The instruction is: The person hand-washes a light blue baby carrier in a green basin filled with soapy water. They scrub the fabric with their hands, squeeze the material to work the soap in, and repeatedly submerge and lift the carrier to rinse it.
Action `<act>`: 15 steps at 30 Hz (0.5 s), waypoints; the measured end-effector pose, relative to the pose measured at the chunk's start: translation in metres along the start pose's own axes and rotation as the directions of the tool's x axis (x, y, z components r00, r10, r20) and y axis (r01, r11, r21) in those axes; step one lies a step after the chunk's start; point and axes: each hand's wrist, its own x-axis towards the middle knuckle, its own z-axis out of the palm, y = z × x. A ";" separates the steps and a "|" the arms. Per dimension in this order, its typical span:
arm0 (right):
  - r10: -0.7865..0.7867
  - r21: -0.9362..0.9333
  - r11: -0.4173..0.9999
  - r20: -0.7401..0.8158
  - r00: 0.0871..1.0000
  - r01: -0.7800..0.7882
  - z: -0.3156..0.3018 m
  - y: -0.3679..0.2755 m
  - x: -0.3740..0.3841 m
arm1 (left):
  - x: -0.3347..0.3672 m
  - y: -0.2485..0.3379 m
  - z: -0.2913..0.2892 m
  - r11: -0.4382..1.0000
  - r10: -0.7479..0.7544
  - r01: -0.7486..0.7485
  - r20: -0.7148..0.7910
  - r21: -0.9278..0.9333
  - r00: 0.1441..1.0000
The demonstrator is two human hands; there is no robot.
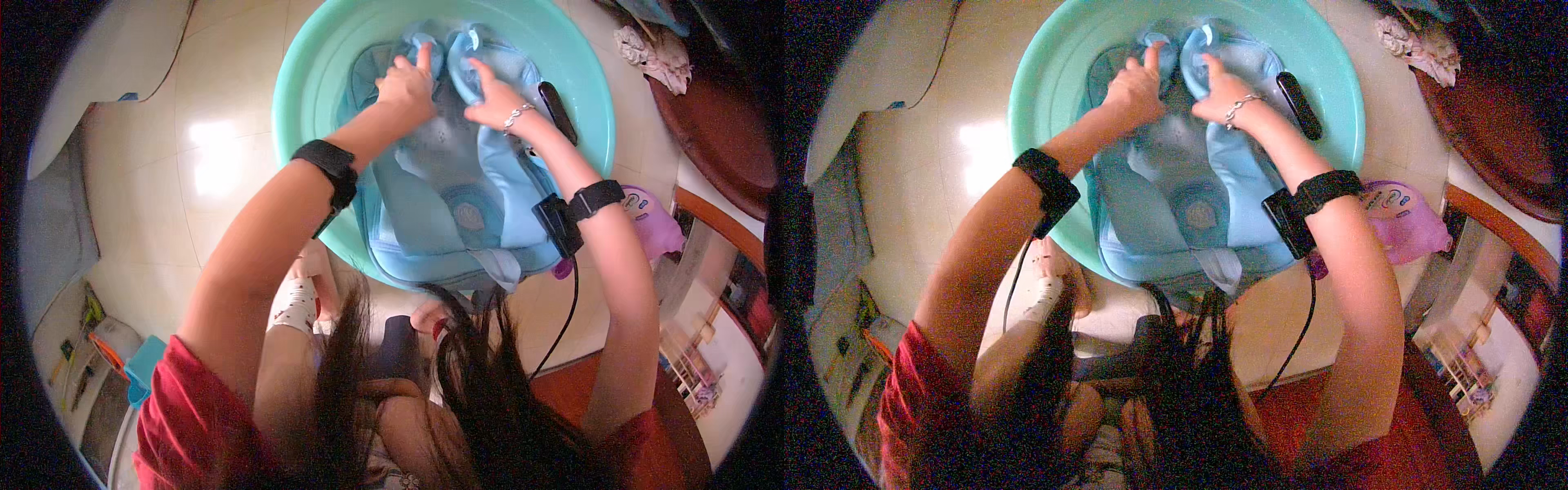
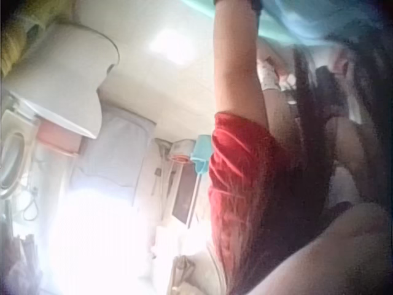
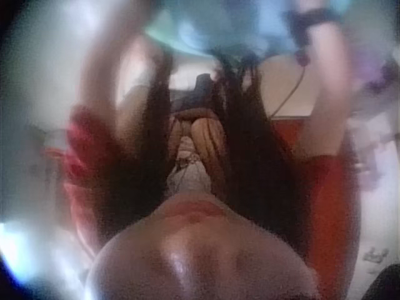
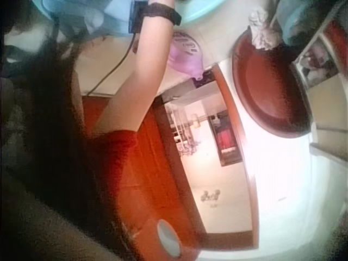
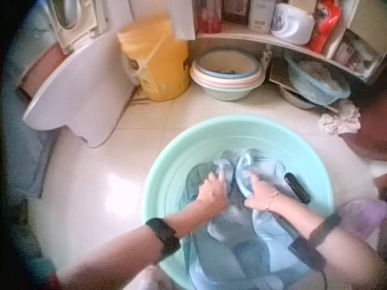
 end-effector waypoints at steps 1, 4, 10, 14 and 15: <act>0.016 0.047 0.999 -0.037 0.999 -0.014 -0.005 0.003 0.001 | 0.003 -0.005 -0.004 0.994 -0.017 0.019 0.017 -0.108 1.000; 0.066 0.500 0.865 -0.031 0.997 -0.041 -0.020 0.016 0.003 | 0.001 -0.013 -0.017 0.933 -0.040 0.039 0.005 -0.357 0.999; 0.123 0.692 0.722 -0.142 0.982 0.010 -0.024 0.028 -0.003 | 0.014 -0.028 -0.018 0.901 -0.098 0.003 -0.197 -0.434 0.976; 0.094 0.382 0.923 -0.353 0.931 0.052 -0.010 0.039 0.007 | 0.021 -0.043 -0.015 0.872 -0.125 -0.033 -0.288 -0.488 0.949; 0.091 0.326 0.944 -0.399 0.913 0.049 -0.006 0.041 0.010 | 0.021 -0.042 -0.016 0.874 -0.141 0.016 -0.221 -0.486 0.965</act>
